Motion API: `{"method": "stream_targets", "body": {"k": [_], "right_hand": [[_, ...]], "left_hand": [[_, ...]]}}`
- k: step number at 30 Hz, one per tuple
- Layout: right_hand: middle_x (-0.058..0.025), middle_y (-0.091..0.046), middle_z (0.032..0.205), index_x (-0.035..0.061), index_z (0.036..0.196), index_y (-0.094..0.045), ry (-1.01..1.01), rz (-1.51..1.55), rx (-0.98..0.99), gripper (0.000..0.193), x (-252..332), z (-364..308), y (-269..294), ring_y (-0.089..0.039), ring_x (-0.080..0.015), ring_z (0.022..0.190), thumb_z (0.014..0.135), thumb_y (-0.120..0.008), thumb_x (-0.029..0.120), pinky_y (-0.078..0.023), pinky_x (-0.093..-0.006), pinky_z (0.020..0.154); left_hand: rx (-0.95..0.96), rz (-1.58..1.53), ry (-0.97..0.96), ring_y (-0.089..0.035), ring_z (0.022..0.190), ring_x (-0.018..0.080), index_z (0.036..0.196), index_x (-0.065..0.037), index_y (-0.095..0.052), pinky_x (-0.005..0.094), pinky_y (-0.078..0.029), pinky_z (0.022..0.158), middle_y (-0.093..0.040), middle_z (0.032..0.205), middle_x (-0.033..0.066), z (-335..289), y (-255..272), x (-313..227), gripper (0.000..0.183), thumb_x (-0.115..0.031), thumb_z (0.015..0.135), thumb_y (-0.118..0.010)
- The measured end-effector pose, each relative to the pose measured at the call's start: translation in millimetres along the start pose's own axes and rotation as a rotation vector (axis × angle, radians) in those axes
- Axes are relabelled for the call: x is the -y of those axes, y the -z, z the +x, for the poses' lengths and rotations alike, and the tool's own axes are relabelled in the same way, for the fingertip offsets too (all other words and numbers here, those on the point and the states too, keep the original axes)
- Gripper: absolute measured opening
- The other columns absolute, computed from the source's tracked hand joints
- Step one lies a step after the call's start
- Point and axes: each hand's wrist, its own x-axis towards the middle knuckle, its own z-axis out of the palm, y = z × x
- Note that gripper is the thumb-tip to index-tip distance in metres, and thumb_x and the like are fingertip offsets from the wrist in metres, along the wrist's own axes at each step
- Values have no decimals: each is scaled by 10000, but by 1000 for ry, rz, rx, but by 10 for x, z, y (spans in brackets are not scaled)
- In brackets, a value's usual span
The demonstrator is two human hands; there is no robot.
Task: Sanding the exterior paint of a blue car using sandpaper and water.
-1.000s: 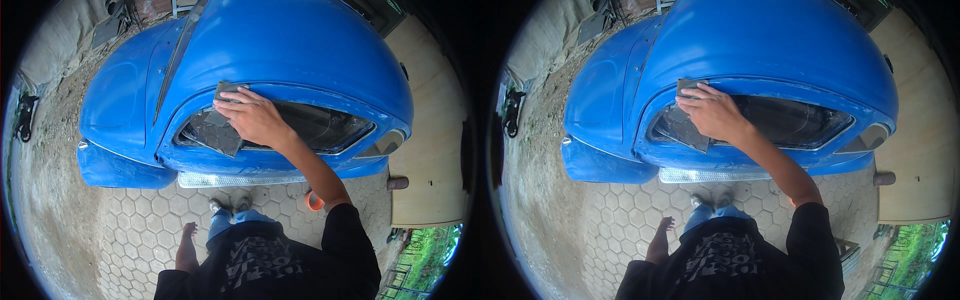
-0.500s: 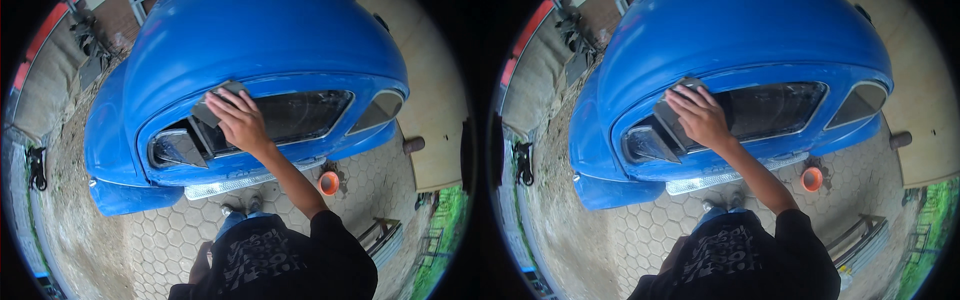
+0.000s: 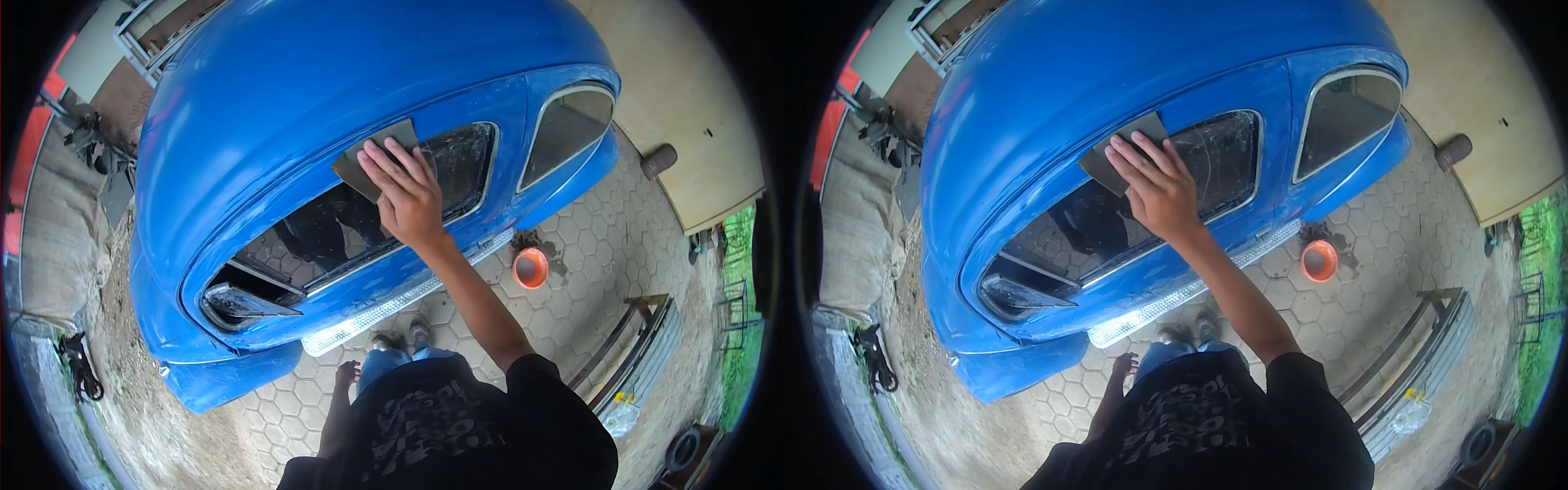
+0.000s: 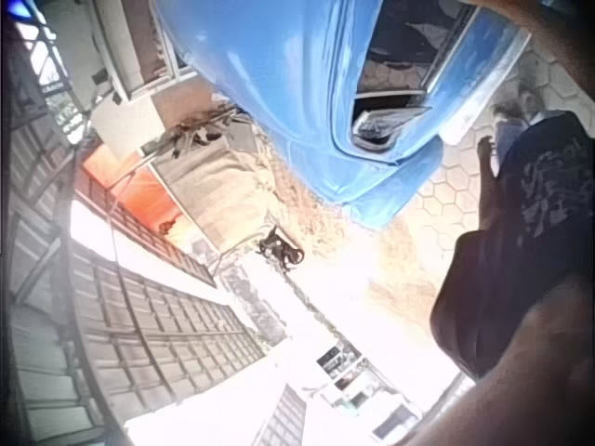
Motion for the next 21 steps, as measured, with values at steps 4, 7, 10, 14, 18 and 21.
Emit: {"method": "stream_targets", "body": {"k": [4,7,10,14,18,21], "right_hand": [[-20,-501,1339,145,1233,-584,-123,-132,-287,430,-1009,124,223,-415,-278,1275,808,-554,85,-318,-427,1056],[-101,-501,1329,23,1213,-570,-455,-140,-561,330,-1174,110,477,-398,-337,1279,918,-477,136,-290,-427,1066],[-153,-494,1323,-19,1178,-578,-342,-67,-349,329,-534,131,100,-400,-346,1274,948,-457,184,-302,-410,1052],[-199,-469,1330,-38,1218,-531,-462,-135,-409,361,-1103,206,354,-385,-354,1282,967,-426,199,-311,-404,1046],[-216,-452,1338,-35,1279,-476,-554,-39,-523,393,-747,274,168,-373,-371,1284,962,-433,195,-295,-427,1054],[-220,-450,1337,-46,1289,-454,-432,-195,-291,425,-602,123,136,-356,-372,1294,966,-439,230,-291,-411,1058]], "left_hand": [[-63,-7,63,-588,600,206,1075,-108,-588,348,-470,543,-611,845,94,75,62,-312,302,-309,922,-424],[-33,-79,143,-555,578,184,1029,-88,-595,307,-448,482,-591,743,90,254,-27,-356,263,-259,907,-436],[64,-110,123,-554,597,153,985,-77,-611,265,-424,490,-559,636,46,661,616,789,240,-253,893,-476],[157,-87,0,-557,603,159,996,-85,-614,268,-424,501,-565,668,54,931,469,521,256,-276,902,-471],[182,-86,-110,-558,607,164,1004,-91,-616,270,-424,509,-570,692,60,1039,558,401,268,-293,909,-466],[150,-42,131,-592,676,203,1067,-125,-605,360,-458,599,-606,858,80,871,485,-378,326,-358,881,-473]]}}
